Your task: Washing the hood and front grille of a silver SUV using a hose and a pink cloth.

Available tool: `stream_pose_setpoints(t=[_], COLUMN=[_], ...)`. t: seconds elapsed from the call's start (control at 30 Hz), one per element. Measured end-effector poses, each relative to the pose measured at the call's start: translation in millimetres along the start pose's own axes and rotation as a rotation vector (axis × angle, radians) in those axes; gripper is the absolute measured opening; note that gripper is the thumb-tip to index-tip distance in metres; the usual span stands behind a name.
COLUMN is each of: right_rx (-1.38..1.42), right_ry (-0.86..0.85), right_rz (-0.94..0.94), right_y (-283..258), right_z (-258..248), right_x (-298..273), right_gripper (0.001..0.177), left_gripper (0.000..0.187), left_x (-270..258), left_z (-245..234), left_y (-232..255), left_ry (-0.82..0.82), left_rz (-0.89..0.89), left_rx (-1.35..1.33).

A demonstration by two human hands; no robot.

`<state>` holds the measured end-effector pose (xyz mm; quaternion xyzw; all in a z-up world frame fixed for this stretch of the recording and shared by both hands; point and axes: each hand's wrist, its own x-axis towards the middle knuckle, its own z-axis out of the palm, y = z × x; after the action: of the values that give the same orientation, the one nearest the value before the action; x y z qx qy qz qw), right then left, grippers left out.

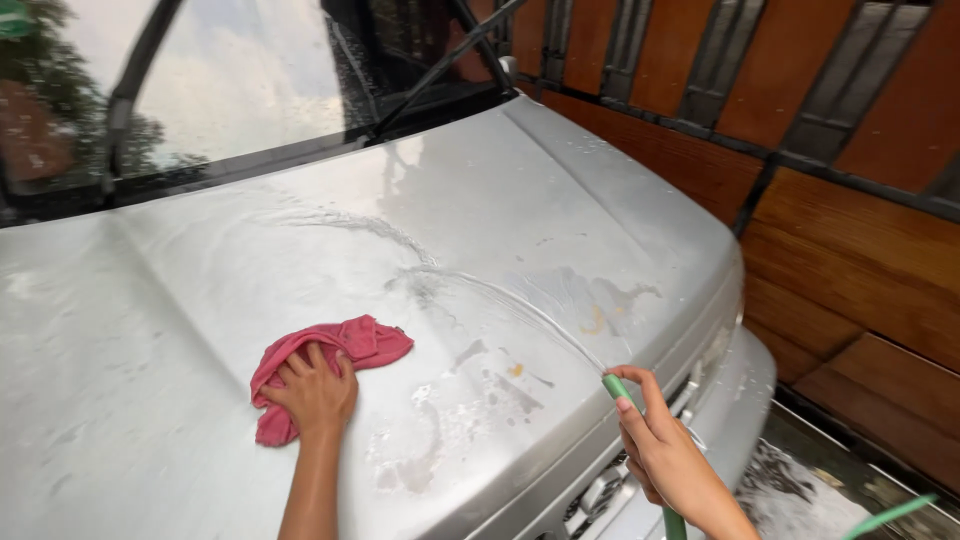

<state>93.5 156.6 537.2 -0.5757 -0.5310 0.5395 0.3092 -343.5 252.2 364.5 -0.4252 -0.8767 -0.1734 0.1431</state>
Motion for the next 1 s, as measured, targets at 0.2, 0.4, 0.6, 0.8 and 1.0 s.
stream_pose_setpoints(t=[0.2,0.4,0.6,0.8,1.0], right_rx=[0.054,0.037,0.038,-0.183,-0.145], right_ry=[0.150,0.190,0.208,0.241,0.286], right_rz=[0.179,0.142,0.079,-0.118,-0.185], right_y=[23,25,21,0,-49], right_z=[-31,-26,-21,-44,-65], right_x=[-9,-13,-3,23,16], right_gripper=[0.036,0.035,0.034,0.035,0.037], left_gripper=[0.078,0.079,0.079,0.091,0.078], left_x=[-5,-74,-118,-41,31], left_z=[33,36,10,-13,33], left_y=[121,235,217,115,-71], left_ry=[0.072,-0.199,-0.228,-0.366,0.102], left_rz=[0.286,0.717,0.962,0.630,0.177], left_rx=[0.037,0.022,-0.202,0.007,0.151])
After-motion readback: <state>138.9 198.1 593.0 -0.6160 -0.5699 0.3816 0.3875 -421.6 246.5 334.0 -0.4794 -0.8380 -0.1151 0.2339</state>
